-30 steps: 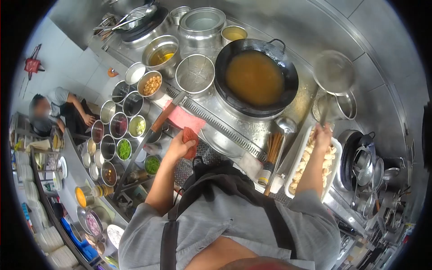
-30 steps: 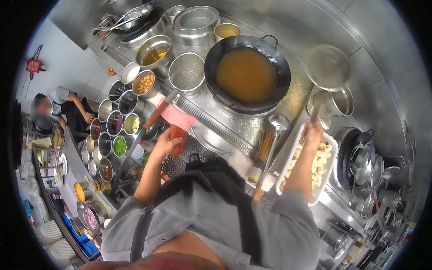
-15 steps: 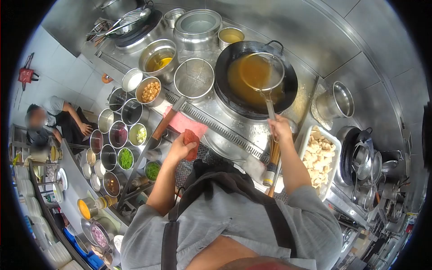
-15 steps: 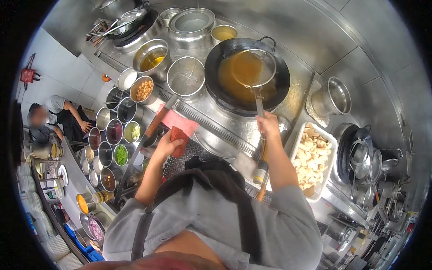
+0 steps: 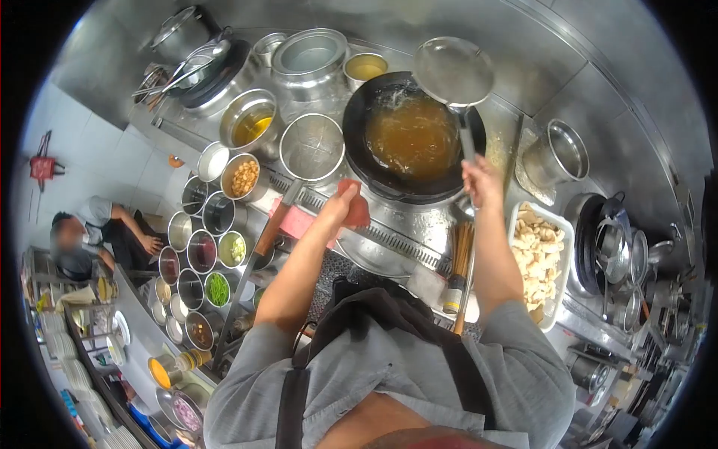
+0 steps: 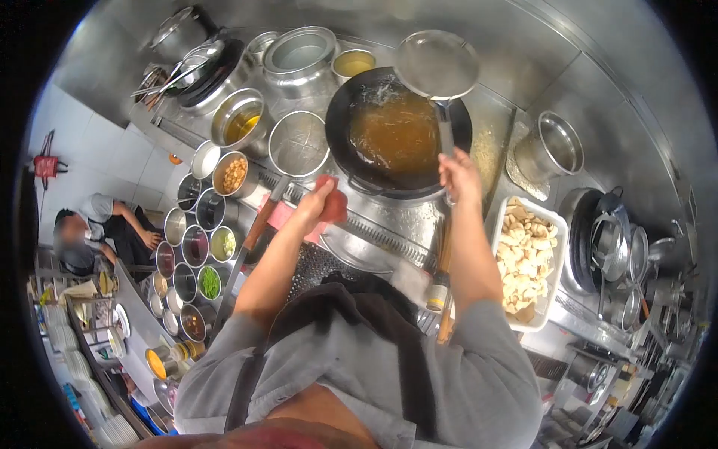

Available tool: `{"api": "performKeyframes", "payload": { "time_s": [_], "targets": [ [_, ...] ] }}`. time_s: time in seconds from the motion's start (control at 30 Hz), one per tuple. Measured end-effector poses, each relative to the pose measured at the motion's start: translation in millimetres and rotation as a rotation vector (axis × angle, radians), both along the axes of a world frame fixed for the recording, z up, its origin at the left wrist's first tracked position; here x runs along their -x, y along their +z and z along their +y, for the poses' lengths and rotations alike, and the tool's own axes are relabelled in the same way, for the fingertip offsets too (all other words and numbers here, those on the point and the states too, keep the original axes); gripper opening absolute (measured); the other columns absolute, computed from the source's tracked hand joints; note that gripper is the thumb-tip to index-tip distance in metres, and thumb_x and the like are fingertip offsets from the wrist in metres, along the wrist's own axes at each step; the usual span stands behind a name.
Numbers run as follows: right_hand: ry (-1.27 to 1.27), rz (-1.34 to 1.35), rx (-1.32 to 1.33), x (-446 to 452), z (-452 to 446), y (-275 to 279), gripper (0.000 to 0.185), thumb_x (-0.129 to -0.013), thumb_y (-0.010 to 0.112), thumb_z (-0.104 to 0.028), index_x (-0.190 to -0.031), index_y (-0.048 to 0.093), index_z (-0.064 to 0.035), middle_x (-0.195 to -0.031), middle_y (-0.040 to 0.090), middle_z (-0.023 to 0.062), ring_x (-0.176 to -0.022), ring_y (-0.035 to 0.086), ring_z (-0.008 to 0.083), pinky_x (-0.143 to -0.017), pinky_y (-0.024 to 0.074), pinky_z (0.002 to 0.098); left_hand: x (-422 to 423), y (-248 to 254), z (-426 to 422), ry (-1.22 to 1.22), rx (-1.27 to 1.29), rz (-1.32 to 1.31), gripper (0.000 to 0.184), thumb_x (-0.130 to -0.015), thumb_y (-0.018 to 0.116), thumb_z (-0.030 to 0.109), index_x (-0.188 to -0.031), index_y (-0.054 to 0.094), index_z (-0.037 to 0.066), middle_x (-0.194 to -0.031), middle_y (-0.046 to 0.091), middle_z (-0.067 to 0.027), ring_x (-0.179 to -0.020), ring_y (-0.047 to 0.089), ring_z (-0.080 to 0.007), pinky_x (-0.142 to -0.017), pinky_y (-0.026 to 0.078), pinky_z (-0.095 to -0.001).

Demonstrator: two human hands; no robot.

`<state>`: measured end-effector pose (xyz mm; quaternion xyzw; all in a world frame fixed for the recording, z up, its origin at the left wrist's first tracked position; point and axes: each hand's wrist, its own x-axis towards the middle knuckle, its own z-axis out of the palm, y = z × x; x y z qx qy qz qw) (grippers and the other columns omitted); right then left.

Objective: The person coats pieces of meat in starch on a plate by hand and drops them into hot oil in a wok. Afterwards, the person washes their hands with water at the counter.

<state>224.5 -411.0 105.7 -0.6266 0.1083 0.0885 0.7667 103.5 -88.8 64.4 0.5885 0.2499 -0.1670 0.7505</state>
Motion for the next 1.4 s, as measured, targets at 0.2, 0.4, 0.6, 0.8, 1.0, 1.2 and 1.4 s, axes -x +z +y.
{"api": "performKeyframes", "payload": {
  "time_s": [0.2,0.4,0.6,0.8,1.0,1.2,1.4],
  "targets": [
    [-0.143,-0.253,1.105,-42.1,-97.9,-25.6,0.029,-0.082,0.056,-0.008,-0.109,0.062,-0.0022,-0.079,0.066,0.0194,-0.063,0.064,0.0302,-0.058,0.0507,0.0396,-55.9,-12.4,-42.3,-0.130,-0.062,0.239,0.041,-0.090,0.053,0.047,-0.110,0.056,0.011,-0.089,0.066,-0.0076,-0.068,0.067,-0.0227,-0.052,0.044,-0.0320],
    [0.012,-0.233,1.489,-52.8,-168.1,-67.9,0.037,-0.080,0.053,-0.004,-0.116,0.060,-0.0053,-0.092,0.065,0.0232,-0.089,0.061,0.0406,-0.079,0.0480,0.0458,-71.9,-32.1,-47.5,-0.116,0.020,0.278,0.027,-0.087,0.058,0.031,-0.106,0.053,0.013,-0.092,0.064,-0.0071,-0.073,0.065,-0.0241,-0.051,0.045,-0.0349],
    [-0.379,-0.069,0.606,-7.9,-187.7,-20.8,0.028,-0.086,0.057,-0.009,-0.110,0.058,0.0041,-0.066,0.061,0.0095,-0.044,0.053,0.0177,-0.038,0.0393,0.0323,-78.1,-55.0,-46.8,0.000,0.085,0.115,0.023,-0.079,0.057,0.005,-0.101,0.050,0.004,-0.096,0.056,-0.0129,-0.079,0.060,-0.0271,-0.067,0.057,-0.0464],
    [-0.464,0.032,0.356,3.2,-268.7,-15.6,0.038,-0.085,0.063,-0.017,-0.113,0.057,0.0091,-0.065,0.061,0.0074,-0.040,0.050,0.0137,-0.035,0.0363,0.0283,-76.8,-40.6,-43.9,-0.091,0.097,0.142,0.029,-0.072,0.050,-0.004,-0.100,0.046,0.002,-0.095,0.056,-0.0171,-0.084,0.060,-0.0302,-0.067,0.056,-0.0473],
    [-0.876,-0.359,1.150,99.2,-243.4,4.5,0.042,-0.087,0.067,-0.028,-0.116,0.062,0.0014,-0.086,0.068,0.0110,-0.074,0.065,0.0171,-0.063,0.0505,0.0259,-71.0,-59.9,-46.4,0.026,0.142,0.027,0.022,-0.072,0.050,-0.001,-0.093,0.048,0.006,-0.091,0.059,-0.0201,-0.073,0.060,-0.0313,-0.046,0.045,-0.0348],
    [-0.539,-0.276,0.612,330.6,-55.5,-27.2,0.017,-0.090,0.058,-0.013,-0.081,0.066,0.0002,-0.066,0.062,0.0056,-0.058,0.055,0.0128,-0.053,0.0439,0.0253,-78.1,-74.0,-34.0,-0.018,0.181,0.017,0.021,-0.072,0.048,-0.004,-0.092,0.049,0.004,-0.091,0.058,-0.0189,-0.084,0.061,-0.0329,-0.072,0.055,-0.0495],
    [-0.091,0.363,0.427,407.8,31.7,-175.5,0.030,-0.087,0.065,-0.026,-0.098,0.067,0.0018,-0.067,0.064,0.0125,-0.055,0.061,0.0161,-0.053,0.0485,0.0315,-75.6,-69.4,-32.7,-0.066,0.096,0.034,0.020,-0.071,0.049,-0.001,-0.090,0.051,0.006,-0.092,0.059,-0.0160,-0.082,0.060,-0.0290,-0.068,0.053,-0.0417]
  ]
}}
